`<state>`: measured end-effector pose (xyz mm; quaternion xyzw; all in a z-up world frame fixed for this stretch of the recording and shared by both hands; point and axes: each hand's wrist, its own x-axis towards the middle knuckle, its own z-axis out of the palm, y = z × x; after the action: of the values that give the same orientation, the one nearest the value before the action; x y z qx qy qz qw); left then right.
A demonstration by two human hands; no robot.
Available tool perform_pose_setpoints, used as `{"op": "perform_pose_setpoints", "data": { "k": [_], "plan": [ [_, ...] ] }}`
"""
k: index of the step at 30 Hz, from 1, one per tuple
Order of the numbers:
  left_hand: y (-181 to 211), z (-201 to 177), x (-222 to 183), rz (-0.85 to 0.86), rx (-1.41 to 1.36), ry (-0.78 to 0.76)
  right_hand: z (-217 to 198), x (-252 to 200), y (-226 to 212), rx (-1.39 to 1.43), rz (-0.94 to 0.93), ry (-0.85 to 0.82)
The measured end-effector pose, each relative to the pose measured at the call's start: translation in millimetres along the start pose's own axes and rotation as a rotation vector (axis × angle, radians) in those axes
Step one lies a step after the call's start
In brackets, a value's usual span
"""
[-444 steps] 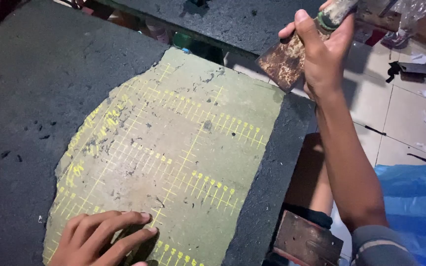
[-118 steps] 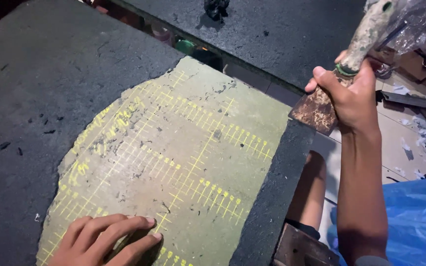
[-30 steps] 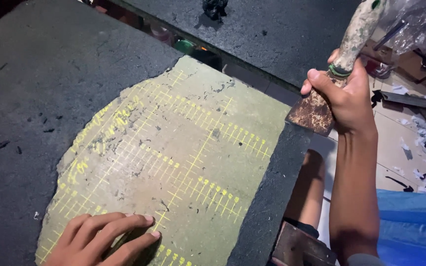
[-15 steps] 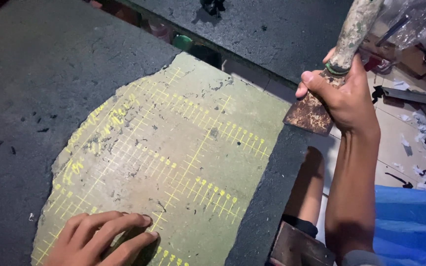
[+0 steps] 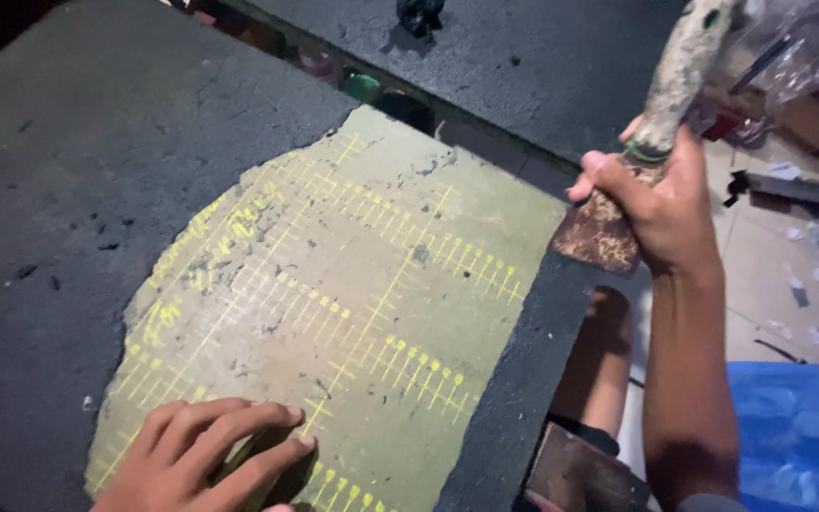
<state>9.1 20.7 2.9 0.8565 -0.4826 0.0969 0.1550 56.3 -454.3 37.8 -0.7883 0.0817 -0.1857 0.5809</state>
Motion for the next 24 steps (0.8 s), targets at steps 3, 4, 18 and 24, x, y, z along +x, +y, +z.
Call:
{"op": "perform_pose_setpoints", "data": {
  "k": [3,4,18,24],
  "plan": [
    [0.1,-2.8,-0.5,0.014,0.003,0.021,-4.2,-2.2,2.6,0.278,0.02,0.089],
    [1.1,-2.8,-0.8,0.016,0.004,0.023,-8.2,-2.1,9.2,0.278,0.017,0.091],
    [0.1,-3.3,1.5,0.059,0.038,0.091,-6.0,-11.9,-5.7,0.006,-0.175,0.142],
    [0.5,-4.7,3.6,0.074,0.049,0.109,-7.2,-8.8,-7.0,-0.049,-0.145,0.095]
  ]
}}
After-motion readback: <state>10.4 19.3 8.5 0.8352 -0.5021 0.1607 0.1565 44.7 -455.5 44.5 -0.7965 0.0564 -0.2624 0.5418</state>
